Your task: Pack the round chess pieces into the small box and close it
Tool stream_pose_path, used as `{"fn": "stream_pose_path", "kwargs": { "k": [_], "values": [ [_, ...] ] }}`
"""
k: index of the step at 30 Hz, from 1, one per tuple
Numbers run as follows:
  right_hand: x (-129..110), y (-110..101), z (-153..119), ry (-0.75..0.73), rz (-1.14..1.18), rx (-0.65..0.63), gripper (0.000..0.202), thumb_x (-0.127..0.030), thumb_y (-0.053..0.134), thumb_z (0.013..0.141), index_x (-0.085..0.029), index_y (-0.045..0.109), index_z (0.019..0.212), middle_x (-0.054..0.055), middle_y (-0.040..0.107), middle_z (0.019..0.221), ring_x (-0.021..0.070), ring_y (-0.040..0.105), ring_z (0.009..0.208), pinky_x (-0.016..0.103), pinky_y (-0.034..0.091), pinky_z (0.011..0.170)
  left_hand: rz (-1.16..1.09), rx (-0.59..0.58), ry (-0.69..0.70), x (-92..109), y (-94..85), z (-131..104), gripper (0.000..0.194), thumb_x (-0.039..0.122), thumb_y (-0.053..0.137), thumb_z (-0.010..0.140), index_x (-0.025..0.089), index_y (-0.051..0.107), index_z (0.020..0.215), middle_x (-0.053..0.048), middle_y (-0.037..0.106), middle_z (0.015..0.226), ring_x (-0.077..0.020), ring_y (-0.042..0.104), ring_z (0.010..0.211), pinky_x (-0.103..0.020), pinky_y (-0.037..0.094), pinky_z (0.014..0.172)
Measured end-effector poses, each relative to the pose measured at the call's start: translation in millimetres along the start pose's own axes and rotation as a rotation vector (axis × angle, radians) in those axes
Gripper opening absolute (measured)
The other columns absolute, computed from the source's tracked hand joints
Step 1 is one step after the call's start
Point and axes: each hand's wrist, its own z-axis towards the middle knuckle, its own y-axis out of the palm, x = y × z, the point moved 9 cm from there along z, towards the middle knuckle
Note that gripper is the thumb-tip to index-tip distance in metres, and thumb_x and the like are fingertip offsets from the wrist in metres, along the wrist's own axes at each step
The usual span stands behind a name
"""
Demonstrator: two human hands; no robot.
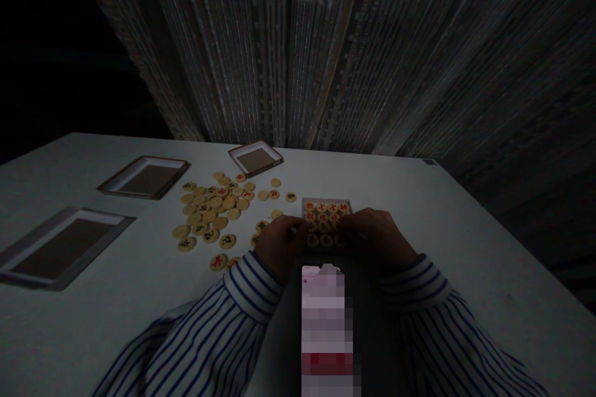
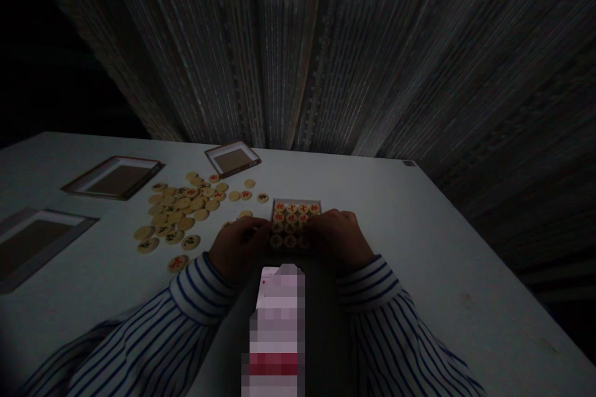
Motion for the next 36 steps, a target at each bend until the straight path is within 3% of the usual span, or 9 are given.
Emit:
{"fn": "stream_pose_path", "kwargs": {
  "k": [9,26,36],
  "values": [
    [0.8,0.8,1.8,0.05,-0.007,-0.044,0.012,-0.021,0.056,0.075,-0.025,0.067,0.079,0.003,0.069,0.085,0.0189,0.059,0.078,0.037,0.035,0.072,-0.018,0.009,0.004,-0.2,-0.4,-0.1,0.022,0.026,0.048,0.079,0.015,0.066,0.081,-0.006,0.066,0.074,-0.0151,0.06,0.066,-0.026,0.047,0.058],
    [2.4,3.1,-0.1,0.027,0.016,-0.007,0.016,-0.022,0.052,0.077,-0.025,0.066,0.084,0.001,0.069,0.087,0.0177,0.058,0.081,0.037,0.034,0.074,-0.008,-0.004,-0.02,1.3,-1.4,-1.1,0.022,0.027,0.049,0.079,0.013,0.066,0.083,-0.007,0.066,0.076,-0.0164,0.061,0.067,-0.027,0.048,0.059],
    [-1.1,1.2,0.9,0.04,0.017,-0.037,0.016,-0.022,0.051,0.078,-0.026,0.065,0.085,0.001,0.068,0.088,0.0178,0.058,0.082,0.038,0.034,0.075,0.015,0.017,0.039,3.5,-1.7,-0.5,0.021,0.027,0.048,0.079,0.016,0.066,0.08,-0.005,0.066,0.073,-0.0149,0.061,0.065,-0.025,0.047,0.058]
  ]
}}
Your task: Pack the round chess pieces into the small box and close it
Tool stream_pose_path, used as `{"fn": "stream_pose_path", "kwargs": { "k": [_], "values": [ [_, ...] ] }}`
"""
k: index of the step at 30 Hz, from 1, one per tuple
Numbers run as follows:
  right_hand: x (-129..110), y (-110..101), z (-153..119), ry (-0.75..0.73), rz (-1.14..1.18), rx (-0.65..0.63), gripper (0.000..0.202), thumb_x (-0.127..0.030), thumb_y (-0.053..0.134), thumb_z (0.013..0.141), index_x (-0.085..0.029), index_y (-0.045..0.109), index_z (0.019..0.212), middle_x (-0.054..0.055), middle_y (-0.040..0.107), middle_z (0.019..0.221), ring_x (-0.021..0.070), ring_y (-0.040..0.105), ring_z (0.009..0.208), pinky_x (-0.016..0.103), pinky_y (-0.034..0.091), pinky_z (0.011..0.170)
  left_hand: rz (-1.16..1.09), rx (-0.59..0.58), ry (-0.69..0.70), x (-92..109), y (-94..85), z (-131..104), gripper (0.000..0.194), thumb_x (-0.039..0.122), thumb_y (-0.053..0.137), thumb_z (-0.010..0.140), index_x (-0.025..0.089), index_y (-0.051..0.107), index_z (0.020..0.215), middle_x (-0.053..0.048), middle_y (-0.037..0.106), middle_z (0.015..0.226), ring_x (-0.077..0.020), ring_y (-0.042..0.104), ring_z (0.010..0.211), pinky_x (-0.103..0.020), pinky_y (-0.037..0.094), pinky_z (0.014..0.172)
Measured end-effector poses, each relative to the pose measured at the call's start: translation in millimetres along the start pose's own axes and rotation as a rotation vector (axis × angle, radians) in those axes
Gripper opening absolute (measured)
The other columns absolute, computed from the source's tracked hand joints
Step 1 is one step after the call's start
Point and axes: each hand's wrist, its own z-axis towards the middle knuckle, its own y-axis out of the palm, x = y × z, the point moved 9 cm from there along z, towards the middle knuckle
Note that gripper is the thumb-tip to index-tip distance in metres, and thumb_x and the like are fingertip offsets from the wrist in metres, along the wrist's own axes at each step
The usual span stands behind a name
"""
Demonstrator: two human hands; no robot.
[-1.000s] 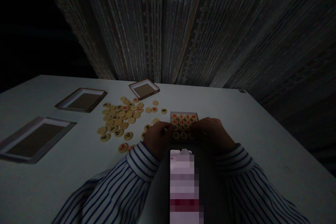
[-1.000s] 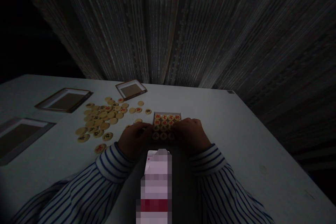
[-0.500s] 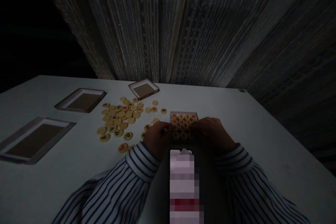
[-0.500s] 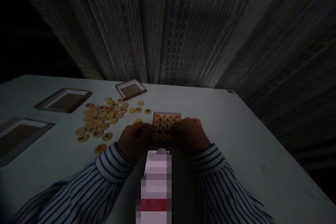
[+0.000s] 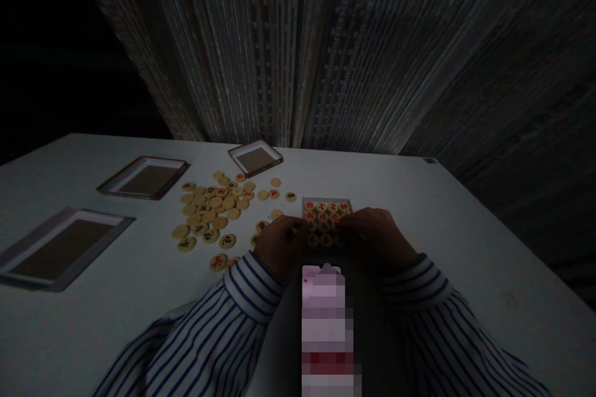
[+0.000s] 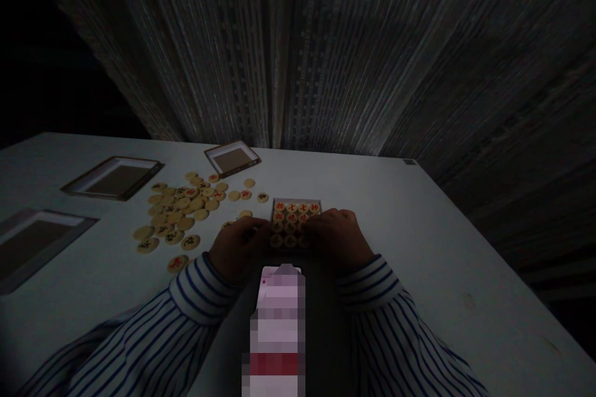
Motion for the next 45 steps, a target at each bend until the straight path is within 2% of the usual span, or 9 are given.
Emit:
{"fn": "stream_pose_path", "kwargs": {
  "k": [11,16,26,31,45],
  "values": [
    [-0.3,2.2,1.3,0.015,-0.039,-0.061,0.016,-0.023,0.053,0.077,-0.027,0.066,0.086,0.001,0.068,0.088,0.0186,0.058,0.082,0.038,0.036,0.074,0.005,-0.021,-0.041,-0.3,-0.2,-0.1,0.021,0.026,0.049,0.079,0.015,0.066,0.082,-0.006,0.066,0.075,-0.0156,0.061,0.066,-0.026,0.047,0.059],
    [-1.9,0.0,1.0,0.007,-0.044,-0.031,0.016,-0.023,0.051,0.078,-0.026,0.066,0.083,0.002,0.067,0.085,0.0175,0.057,0.08,0.037,0.035,0.073,-0.006,-0.041,-0.059,-2.1,2.1,-0.5,0.023,0.027,0.048,0.08,0.014,0.066,0.084,-0.006,0.066,0.075,-0.0159,0.061,0.066,-0.027,0.047,0.058],
    [3.8,2.3,0.7,0.028,-0.036,-0.015,0.018,-0.021,0.05,0.078,-0.027,0.065,0.087,0.001,0.068,0.086,0.0181,0.057,0.081,0.036,0.033,0.072,0.001,-0.006,-0.014,-2.3,0.6,-0.6,0.022,0.028,0.048,0.079,0.015,0.066,0.082,-0.006,0.066,0.074,-0.0155,0.061,0.066,-0.027,0.047,0.058],
    [2.8,0.8,1.6,0.034,-0.065,-0.015,0.016,-0.023,0.047,0.08,-0.024,0.064,0.078,0.001,0.066,0.078,0.016,0.056,0.075,0.032,0.033,0.069,0.008,0.008,-0.007,-2.5,-0.1,-0.7,0.022,0.028,0.048,0.079,0.017,0.066,0.082,-0.005,0.066,0.073,-0.0152,0.061,0.066,-0.026,0.047,0.058],
    [1.7,2.8,2.6,0.048,-0.061,-0.054,0.015,-0.02,0.051,0.077,-0.025,0.065,0.081,0.0,0.067,0.083,0.0178,0.057,0.079,0.036,0.034,0.072,0.009,0.006,0.006,-1.1,-0.3,-0.5,0.021,0.029,0.048,0.079,0.016,0.066,0.08,-0.005,0.065,0.071,-0.0149,0.06,0.065,-0.026,0.047,0.057]
  ]
}}
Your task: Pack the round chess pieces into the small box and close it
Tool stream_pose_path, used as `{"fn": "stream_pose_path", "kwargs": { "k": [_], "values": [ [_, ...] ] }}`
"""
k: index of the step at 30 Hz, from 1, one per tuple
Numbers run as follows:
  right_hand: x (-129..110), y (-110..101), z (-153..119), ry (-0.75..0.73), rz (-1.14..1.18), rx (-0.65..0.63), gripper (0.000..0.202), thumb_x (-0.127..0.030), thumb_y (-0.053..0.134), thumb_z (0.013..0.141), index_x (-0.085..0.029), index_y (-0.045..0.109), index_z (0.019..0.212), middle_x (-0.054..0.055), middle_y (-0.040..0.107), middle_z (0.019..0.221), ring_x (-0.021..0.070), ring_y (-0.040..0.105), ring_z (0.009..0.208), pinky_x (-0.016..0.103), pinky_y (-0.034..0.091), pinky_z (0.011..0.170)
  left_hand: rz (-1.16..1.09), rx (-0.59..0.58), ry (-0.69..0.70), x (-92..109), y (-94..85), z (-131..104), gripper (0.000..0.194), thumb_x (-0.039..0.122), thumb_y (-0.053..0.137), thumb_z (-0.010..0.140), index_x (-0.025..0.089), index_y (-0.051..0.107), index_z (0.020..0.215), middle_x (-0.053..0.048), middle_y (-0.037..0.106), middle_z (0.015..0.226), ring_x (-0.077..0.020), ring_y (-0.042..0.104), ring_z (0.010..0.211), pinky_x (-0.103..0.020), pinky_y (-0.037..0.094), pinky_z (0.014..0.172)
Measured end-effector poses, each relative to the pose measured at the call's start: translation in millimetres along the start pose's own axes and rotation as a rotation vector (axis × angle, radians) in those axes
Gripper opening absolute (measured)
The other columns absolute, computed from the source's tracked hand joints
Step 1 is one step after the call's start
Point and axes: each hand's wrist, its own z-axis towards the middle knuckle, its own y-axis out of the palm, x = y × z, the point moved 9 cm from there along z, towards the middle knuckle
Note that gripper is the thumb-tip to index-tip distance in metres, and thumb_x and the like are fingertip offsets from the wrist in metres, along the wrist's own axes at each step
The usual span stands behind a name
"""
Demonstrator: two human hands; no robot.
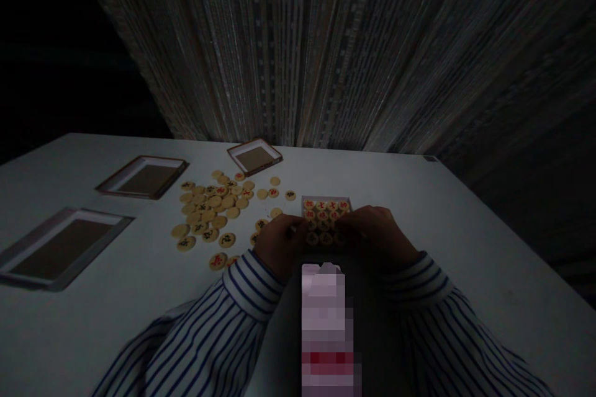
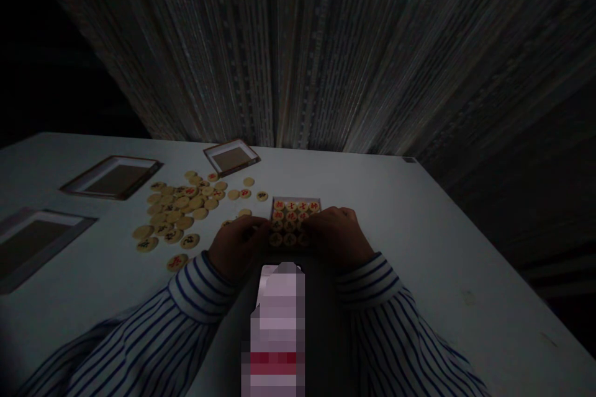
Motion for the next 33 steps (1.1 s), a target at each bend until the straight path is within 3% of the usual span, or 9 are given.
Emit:
{"fn": "stream_pose_path", "kwargs": {
  "k": [11,18,33],
  "values": [
    [9,-7,-5,0.011,0.096,0.084,0.013,-0.026,0.051,0.079,-0.024,0.064,0.079,0.001,0.067,0.079,0.0169,0.057,0.078,0.036,0.037,0.074,0.01,-0.007,-0.021,0,0.2,1,0.021,0.028,0.048,0.079,0.017,0.066,0.081,-0.004,0.065,0.072,-0.0147,0.06,0.064,-0.026,0.047,0.058],
    [5,-19,-11,-0.116,0.149,0.147,0.014,-0.027,0.055,0.076,-0.022,0.064,0.085,0.004,0.065,0.096,0.0191,0.056,0.088,0.038,0.038,0.076,0.013,-0.025,-0.029,-4,2.9,0,0.021,0.027,0.05,0.079,0.015,0.066,0.084,-0.006,0.066,0.073,-0.0154,0.06,0.065,-0.026,0.047,0.058],
    [1,-7,-12,-0.137,0.144,0.115,0.014,-0.032,0.06,0.071,-0.024,0.064,0.082,0.003,0.063,0.101,0.0216,0.054,0.092,0.042,0.04,0.077,0.039,-0.011,-0.023,-5,3.5,1,0.015,0.021,0.054,0.075,0.015,0.067,0.081,-0.004,0.064,0.07,-0.0146,0.059,0.064,-0.026,0.047,0.058]
  ]
}}
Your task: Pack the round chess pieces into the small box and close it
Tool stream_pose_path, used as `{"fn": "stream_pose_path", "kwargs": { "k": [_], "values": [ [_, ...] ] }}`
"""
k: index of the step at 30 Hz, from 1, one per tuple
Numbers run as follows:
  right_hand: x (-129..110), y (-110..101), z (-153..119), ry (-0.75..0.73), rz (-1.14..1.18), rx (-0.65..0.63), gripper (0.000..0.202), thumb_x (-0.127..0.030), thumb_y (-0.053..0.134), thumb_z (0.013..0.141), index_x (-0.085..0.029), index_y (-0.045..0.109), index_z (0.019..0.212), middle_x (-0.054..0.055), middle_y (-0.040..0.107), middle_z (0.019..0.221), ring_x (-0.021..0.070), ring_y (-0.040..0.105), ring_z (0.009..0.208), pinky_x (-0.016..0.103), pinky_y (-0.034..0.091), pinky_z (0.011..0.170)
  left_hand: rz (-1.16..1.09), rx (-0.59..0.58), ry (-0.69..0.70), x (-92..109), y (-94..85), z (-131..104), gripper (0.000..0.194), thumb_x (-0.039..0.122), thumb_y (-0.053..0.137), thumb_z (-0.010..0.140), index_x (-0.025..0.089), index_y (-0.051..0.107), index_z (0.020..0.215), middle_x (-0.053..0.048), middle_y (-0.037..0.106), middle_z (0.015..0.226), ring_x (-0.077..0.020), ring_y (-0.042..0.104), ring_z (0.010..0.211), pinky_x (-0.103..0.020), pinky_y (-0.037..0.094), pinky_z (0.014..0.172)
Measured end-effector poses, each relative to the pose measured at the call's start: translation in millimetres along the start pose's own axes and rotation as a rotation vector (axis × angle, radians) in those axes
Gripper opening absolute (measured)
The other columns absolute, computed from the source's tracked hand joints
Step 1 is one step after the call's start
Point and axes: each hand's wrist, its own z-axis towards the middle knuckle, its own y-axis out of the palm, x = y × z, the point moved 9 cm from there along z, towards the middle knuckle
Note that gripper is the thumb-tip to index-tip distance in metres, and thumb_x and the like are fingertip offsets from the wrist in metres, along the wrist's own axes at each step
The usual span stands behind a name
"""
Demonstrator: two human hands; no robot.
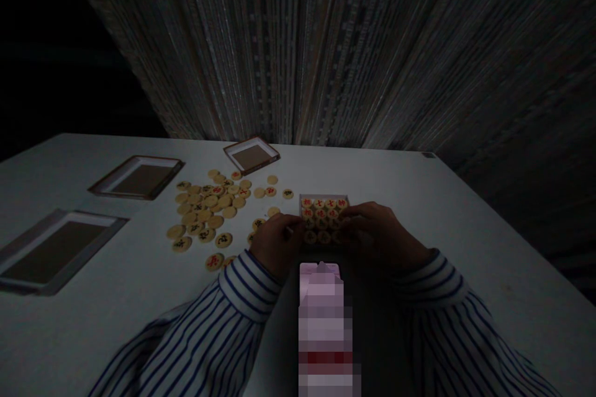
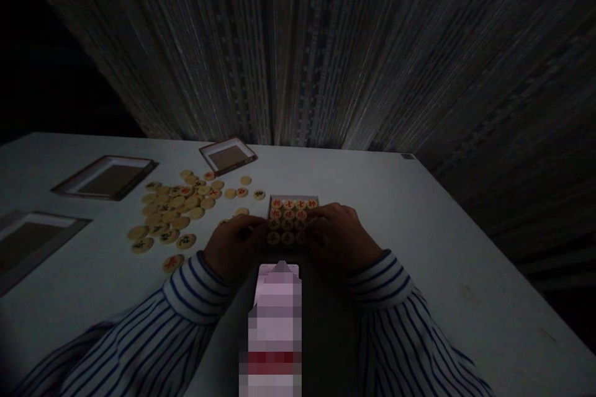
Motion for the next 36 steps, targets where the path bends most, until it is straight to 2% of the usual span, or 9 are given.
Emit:
{"fn": "stream_pose_path", "kwargs": {
  "k": [19,23,28,32,36],
  "values": [
    [0,0,-1,-0.028,-0.007,-0.001,0.016,-0.033,0.06,0.071,-0.022,0.063,0.083,0.005,0.063,0.101,0.022,0.055,0.091,0.041,0.04,0.077,-0.009,-0.022,-0.004,1,-0.6,-1,0.016,0.021,0.053,0.076,0.014,0.067,0.081,-0.004,0.065,0.071,-0.014,0.059,0.063,-0.025,0.046,0.057],
    [-4,-3,0,-0.04,-0.022,0.07,0.021,-0.036,0.059,0.072,-0.022,0.061,0.087,0.007,0.062,0.103,0.0235,0.054,0.094,0.044,0.039,0.079,-0.01,-0.015,0.004,1,-0.9,-1,0.016,0.021,0.054,0.075,0.015,0.067,0.082,-0.004,0.065,0.071,-0.0135,0.059,0.061,-0.025,0.047,0.056],
    [-28,-7,1,-0.14,-0.059,0.23,0.021,-0.035,0.059,0.073,-0.02,0.062,0.087,0.009,0.061,0.105,0.0245,0.053,0.096,0.045,0.037,0.081,-0.014,-0.012,-0.006,1,0.5,0,0.017,0.021,0.055,0.074,0.015,0.066,0.085,-0.004,0.066,0.073,-0.0135,0.059,0.06,-0.026,0.047,0.057],
    [-33,-2,3,-0.134,-0.076,0.219,0.022,-0.033,0.057,0.075,-0.019,0.061,0.091,0.009,0.059,0.107,0.0245,0.051,0.1,0.046,0.036,0.084,0.001,-0.017,-0.024,1,0.2,0,0.017,0.018,0.057,0.073,0.015,0.066,0.086,-0.005,0.066,0.075,-0.0142,0.06,0.062,-0.027,0.048,0.06],
    [-33,1,3,-0.124,-0.095,0.205,0.018,-0.033,0.056,0.075,-0.02,0.061,0.087,0.007,0.059,0.107,0.0236,0.051,0.1,0.045,0.036,0.084,0.005,-0.013,-0.017,2,-0.7,-1,0.017,0.017,0.056,0.073,0.014,0.066,0.087,-0.005,0.067,0.076,-0.0142,0.06,0.064,-0.027,0.049,0.061]
  ]
}}
